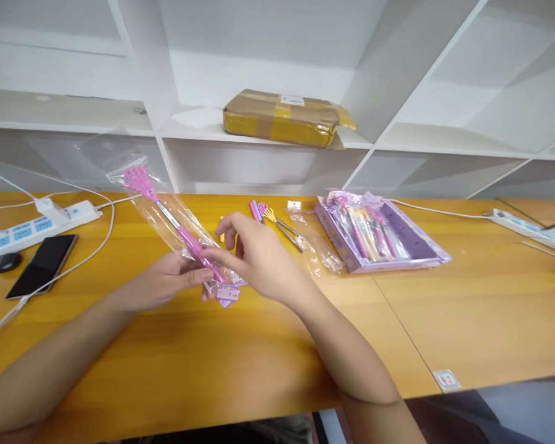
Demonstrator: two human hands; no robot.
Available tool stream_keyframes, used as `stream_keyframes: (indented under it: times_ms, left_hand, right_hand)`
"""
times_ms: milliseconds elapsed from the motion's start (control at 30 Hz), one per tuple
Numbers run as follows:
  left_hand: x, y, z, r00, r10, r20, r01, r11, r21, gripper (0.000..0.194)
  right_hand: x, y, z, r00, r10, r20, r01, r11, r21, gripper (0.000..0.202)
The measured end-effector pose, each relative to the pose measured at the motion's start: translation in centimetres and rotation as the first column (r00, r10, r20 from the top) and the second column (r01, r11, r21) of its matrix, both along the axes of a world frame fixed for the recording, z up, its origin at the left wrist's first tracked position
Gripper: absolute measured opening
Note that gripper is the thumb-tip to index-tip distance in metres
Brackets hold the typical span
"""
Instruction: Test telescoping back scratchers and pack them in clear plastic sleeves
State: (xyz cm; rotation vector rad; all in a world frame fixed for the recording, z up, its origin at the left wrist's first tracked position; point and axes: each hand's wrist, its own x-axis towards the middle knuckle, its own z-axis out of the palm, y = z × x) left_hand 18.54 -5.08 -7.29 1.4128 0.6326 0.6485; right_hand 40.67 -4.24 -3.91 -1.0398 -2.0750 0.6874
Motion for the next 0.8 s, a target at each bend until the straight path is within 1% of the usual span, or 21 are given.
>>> stream_keyframes:
  times_ms: [67,100,167,233,267,333,367,433,500,600,633,667,700,767,800]
  left_hand:
    - [0.2,0.1,-1.3,1.0,0.0,0.001,0.0,1.0,-0.002,0.029]
    - [0.3,0.0,-2.2,1.0,0.004,0.003,-0.004,1.0,-0.002,0.032]
    - [0.3,-0.8,-4.7,0.999,0.046,-0.005,-0.046,0.999,0.006,0.036]
    - [0.2,-2.2,-7.6,0.986,0.161,-0.044,-0.162,0.987,-0.007,0.037]
    - [0.2,-3.1,-8.9,0.981,0.187,-0.058,-0.189,0.982,-0.028,0.041]
    - [0.2,-4.9,-11.1,0.979,0.192,-0.075,-0.197,0.978,-0.072,0.047]
    - [0.2,-5.8,-11.8,0.98,0.181,-0.079,-0.188,0.977,-0.095,0.048]
    - [0.3,-7.2,-12.6,0.986,0.145,-0.085,-0.156,0.978,-0.137,0.048]
    - [0.3,-8.0,-12.7,0.99,0.107,-0.089,-0.12,0.98,-0.157,0.045]
    - [-0.1,-8.2,-12.7,0.994,0.081,-0.079,-0.092,0.984,-0.15,0.039]
    - [-0.3,-8.0,-12.7,0.995,0.072,-0.072,-0.083,0.985,-0.152,0.038]
    - [-0.5,-7.9,-12.8,0.996,0.057,-0.07,-0.067,0.985,-0.158,0.038]
    - [-0.7,-7.7,-12.8,0.997,0.039,-0.066,-0.05,0.985,-0.166,0.038]
    - [-0.9,-7.4,-12.9,0.999,0.014,-0.044,-0.021,0.985,-0.172,0.041]
    - [-1.0,-7.3,-12.8,1.0,0.01,-0.028,-0.015,0.985,-0.171,0.041]
  right_hand:
    - [-0.1,0.5,-1.4,0.999,0.012,-0.052,-0.018,0.993,-0.118,0.045]
    - [-0.1,0.6,-2.5,0.996,0.031,-0.079,-0.045,0.982,-0.185,0.051]
    - [0.1,0.4,-5.3,0.986,0.076,-0.147,-0.118,0.947,-0.299,0.064]
    - [0.5,-0.2,-8.3,0.971,0.131,-0.198,-0.187,0.937,-0.296,0.069]
    - [0.7,-0.7,-9.7,0.963,0.174,-0.207,-0.229,0.932,-0.28,0.07]
    - [1.0,-1.9,-11.9,0.946,0.243,-0.212,-0.294,0.921,-0.254,0.068]
    - [1.1,-2.5,-12.7,0.941,0.264,-0.214,-0.314,0.916,-0.251,0.065]
    - [1.1,-3.5,-13.7,0.938,0.268,-0.221,-0.322,0.91,-0.261,0.059]
    - [1.0,-4.2,-14.0,0.924,0.292,-0.246,-0.357,0.89,-0.283,0.058]
    - [0.9,-4.8,-13.9,0.859,0.401,-0.319,-0.488,0.828,-0.274,0.071]
    - [0.8,-4.8,-13.8,0.84,0.437,-0.32,-0.522,0.812,-0.26,0.075]
    - [0.8,-4.9,-13.8,0.84,0.453,-0.297,-0.527,0.813,-0.249,0.075]
    - [0.7,-5.0,-13.8,0.857,0.448,-0.256,-0.505,0.828,-0.243,0.071]
    - [0.6,-5.2,-14.1,0.892,0.42,-0.17,-0.451,0.854,-0.258,0.059]
    - [0.5,-5.3,-14.2,0.901,0.405,-0.154,-0.433,0.857,-0.28,0.054]
